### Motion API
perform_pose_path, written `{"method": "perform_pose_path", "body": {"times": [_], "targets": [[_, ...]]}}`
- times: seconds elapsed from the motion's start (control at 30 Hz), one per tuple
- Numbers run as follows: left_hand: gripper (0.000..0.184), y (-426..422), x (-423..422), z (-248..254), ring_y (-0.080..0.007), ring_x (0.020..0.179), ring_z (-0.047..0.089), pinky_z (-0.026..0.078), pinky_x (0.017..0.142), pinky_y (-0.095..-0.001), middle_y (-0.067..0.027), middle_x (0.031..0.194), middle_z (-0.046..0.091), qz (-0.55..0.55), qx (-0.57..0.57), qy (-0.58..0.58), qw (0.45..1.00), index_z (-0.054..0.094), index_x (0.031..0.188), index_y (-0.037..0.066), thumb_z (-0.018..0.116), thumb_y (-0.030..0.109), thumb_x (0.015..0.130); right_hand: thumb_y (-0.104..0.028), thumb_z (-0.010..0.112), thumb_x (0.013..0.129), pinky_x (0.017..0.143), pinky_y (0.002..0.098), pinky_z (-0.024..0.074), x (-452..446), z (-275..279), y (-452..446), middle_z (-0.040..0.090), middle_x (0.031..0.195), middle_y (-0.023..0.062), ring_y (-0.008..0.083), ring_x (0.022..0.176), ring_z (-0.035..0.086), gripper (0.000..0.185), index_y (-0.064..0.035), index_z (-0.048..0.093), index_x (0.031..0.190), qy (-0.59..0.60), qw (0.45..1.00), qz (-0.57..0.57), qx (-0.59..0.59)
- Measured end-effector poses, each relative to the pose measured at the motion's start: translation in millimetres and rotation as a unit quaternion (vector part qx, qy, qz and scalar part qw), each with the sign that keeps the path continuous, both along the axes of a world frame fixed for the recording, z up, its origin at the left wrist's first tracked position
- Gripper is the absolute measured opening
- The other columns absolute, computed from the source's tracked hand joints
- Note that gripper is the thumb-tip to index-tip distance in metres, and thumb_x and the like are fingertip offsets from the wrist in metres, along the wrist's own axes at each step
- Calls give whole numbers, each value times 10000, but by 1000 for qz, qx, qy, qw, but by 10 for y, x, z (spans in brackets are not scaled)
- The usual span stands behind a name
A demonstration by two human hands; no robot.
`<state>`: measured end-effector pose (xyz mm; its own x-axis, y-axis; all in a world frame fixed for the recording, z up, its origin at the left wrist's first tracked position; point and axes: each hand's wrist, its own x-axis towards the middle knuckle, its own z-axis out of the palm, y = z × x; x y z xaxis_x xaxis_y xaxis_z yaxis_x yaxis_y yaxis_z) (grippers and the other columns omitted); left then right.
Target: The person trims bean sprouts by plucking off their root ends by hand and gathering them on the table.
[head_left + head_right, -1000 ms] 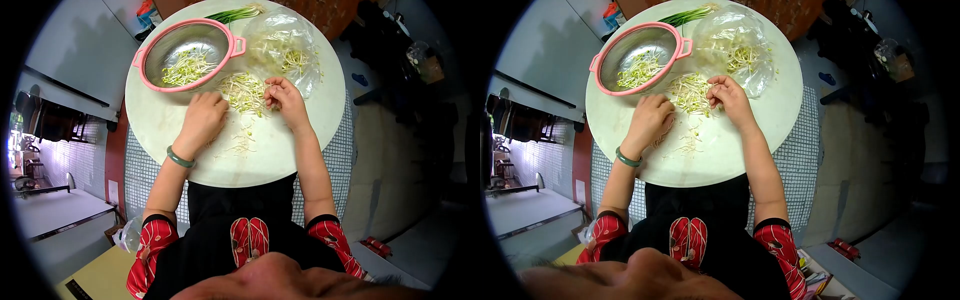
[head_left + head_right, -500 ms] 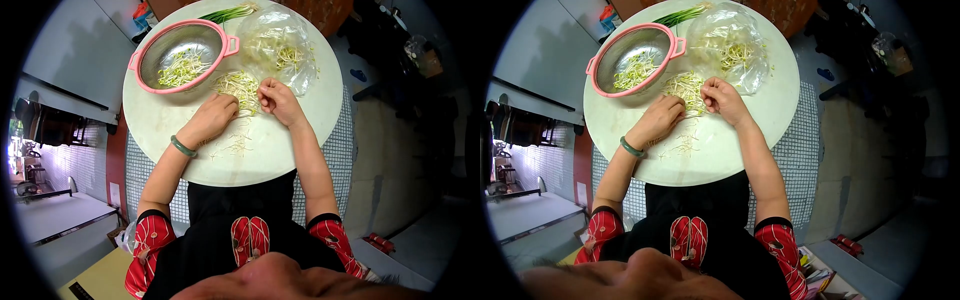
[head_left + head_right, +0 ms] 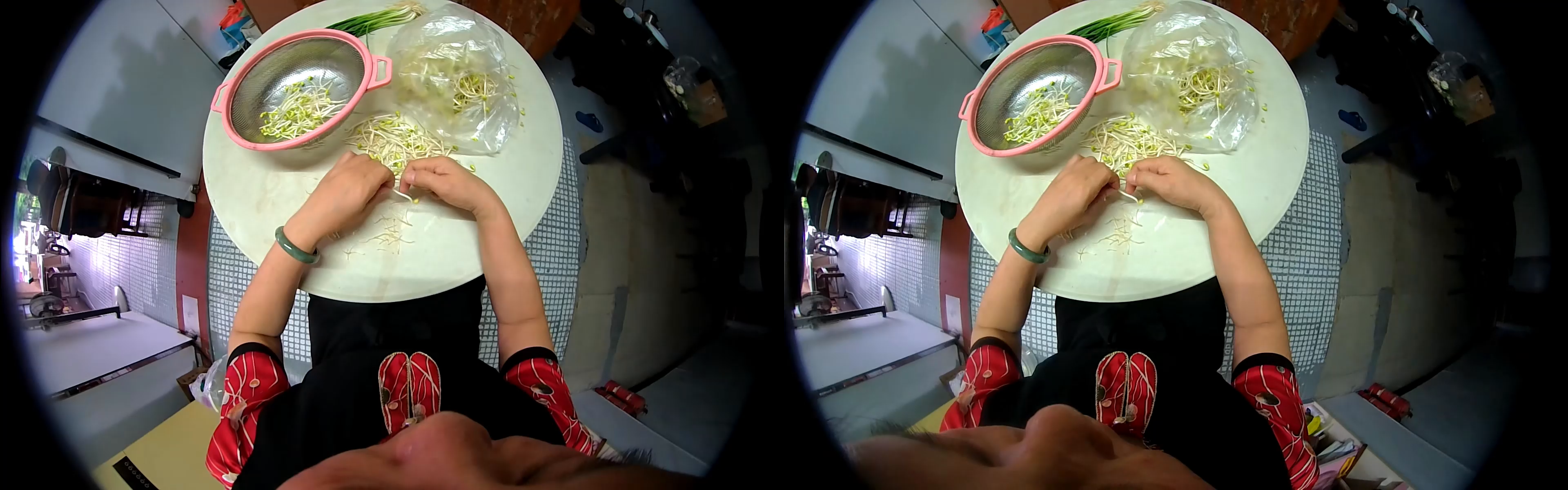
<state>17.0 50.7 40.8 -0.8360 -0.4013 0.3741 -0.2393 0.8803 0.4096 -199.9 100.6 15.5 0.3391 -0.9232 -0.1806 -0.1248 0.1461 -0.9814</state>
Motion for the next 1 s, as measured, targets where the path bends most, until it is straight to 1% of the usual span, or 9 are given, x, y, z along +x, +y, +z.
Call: {"method": "perform_pose_path", "body": {"times": [0.13,0.23,0.33,0.53,0.63,0.77,0.8,0.9,1.0], "targets": [[149,109,-6,62,-267,745,525,405,732,-361,-84,789,555,4,-7,13,1000,546,857,60,670,64,775,-216,607,884,717,241,438,-2,48,3,606,774,-12,69,758,514,187,-35,650,883,68,996,53,8],[178,139,-3,60,-266,761,526,407,734,-355,-81,791,551,8,13,34,999,542,875,62,679,45,763,-202,614,874,700,245,438,51,0,28,602,763,-8,73,736,507,169,-35,636,877,38,998,47,-27],[208,153,-8,6,-273,783,525,409,741,-348,-83,792,549,20,29,51,998,541,910,62,677,30,757,-188,623,864,683,247,437,49,5,7,597,753,-7,74,717,500,153,-37,636,884,78,995,57,-28],[231,273,-14,-132,-262,793,526,423,751,-353,-87,820,579,129,91,129,979,551,982,49,625,11,766,-176,618,860,673,241,437,37,62,18,597,764,-14,72,714,503,146,-32,630,877,70,996,49,-34],[189,278,85,-41,-247,794,528,428,746,-354,-84,802,587,204,173,74,961,580,982,46,601,48,794,-172,596,866,653,230,431,-18,161,47,597,788,-30,59,697,490,139,-38,626,886,-17,999,-45,-25],[162,156,200,-125,-258,818,540,401,751,-368,-80,796,576,192,4,-60,980,644,969,70,640,120,815,-165,502,910,558,199,395,-112,142,-8,557,785,7,71,647,472,171,-22,594,892,-240,964,-109,40],[168,131,178,-113,-258,827,541,397,753,-369,-78,814,574,188,-11,-38,981,646,971,74,647,127,812,-163,462,929,518,204,393,-133,113,-40,568,802,47,84,624,475,188,-10,571,941,-261,961,-94,17],[179,27,-17,-94,-257,853,544,388,760,-371,-74,865,570,175,-54,14,983,651,969,83,664,139,800,-185,457,939,466,201,369,-163,61,-66,553,781,49,84,590,452,203,-17,541,1018,-370,923,-85,56],[168,-80,-214,-216,-250,883,547,388,768,-372,-67,886,569,176,-90,6,980,650,945,81,674,130,785,-174,497,939,446,190,322,-203,40,-80,508,771,17,71,574,412,173,-41,532,1043,-410,908,-58,56]]}}
